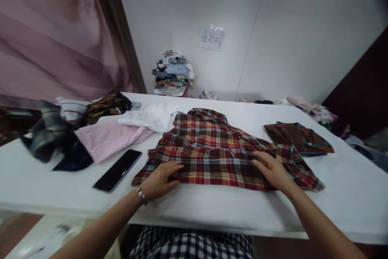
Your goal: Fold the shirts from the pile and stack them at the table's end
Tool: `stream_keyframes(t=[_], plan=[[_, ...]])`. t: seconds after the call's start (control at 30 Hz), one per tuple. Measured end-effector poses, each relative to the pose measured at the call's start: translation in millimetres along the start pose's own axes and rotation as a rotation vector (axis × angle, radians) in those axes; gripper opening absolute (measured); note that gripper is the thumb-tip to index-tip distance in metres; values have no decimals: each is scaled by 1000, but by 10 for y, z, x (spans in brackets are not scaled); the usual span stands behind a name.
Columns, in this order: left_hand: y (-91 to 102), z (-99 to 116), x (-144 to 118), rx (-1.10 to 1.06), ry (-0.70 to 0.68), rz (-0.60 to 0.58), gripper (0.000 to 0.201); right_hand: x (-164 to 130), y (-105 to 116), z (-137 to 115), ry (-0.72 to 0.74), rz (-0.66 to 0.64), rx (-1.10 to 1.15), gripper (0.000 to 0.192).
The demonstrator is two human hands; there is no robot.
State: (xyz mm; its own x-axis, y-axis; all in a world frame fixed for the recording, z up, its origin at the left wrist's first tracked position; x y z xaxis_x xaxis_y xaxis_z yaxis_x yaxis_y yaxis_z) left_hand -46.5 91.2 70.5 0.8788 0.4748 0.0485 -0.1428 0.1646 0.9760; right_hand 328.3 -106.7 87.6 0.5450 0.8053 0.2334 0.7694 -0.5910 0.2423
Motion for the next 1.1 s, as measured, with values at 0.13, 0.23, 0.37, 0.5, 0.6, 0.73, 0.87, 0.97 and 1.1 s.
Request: stream_keyframes(t=[0.13, 0.23, 0.37, 0.5, 0.6, 0.73, 0.87, 0.97, 1.1], plan=[[173, -159, 118, 11, 117, 155, 36, 3, -920, -115, 57, -200, -69, 36], [198, -315, 191, 149, 204, 167, 30, 77, -1184, -37, 114, -250, -321, 28], [185, -429, 229, 290, 267, 84, 33, 112, -1219, 82, 142, -292, -495, 22], [245, -593, 235, 304, 387, 101, 41, 81, -1178, 44, 144, -336, -609, 33], [248, -748, 245, 307, 484, 90, 43, 115, -1167, -9, 115, -327, -658, 40], [253, -825, 266, 298, 490, 76, 26, 216, -1227, 19, 70, -316, -756, 35], [386, -826, 219, 200, 472, 233, 20, 294, -1311, 106, 17, -331, -850, 40], [328, -883, 158, 103, 526, 158, 20, 330, -1347, 138, -12, -336, -874, 30], [242, -954, 94, 78, 564, 127, 21, 381, -1322, 103, 35, -224, -821, 32]])
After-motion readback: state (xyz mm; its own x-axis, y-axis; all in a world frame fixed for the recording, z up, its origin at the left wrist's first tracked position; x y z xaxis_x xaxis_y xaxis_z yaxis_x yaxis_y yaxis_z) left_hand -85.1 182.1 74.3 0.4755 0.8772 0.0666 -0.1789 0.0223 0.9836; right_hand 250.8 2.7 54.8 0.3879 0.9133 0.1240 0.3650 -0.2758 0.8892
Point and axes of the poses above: each hand's wrist, its own x-axis towards the middle knuckle, its own y-axis out of the back of the hand, z = x × y, the point moved 6 cm from there along x, towards the middle knuckle, and after that the axes turned 10 degrees about x, right-handed, at the moved point
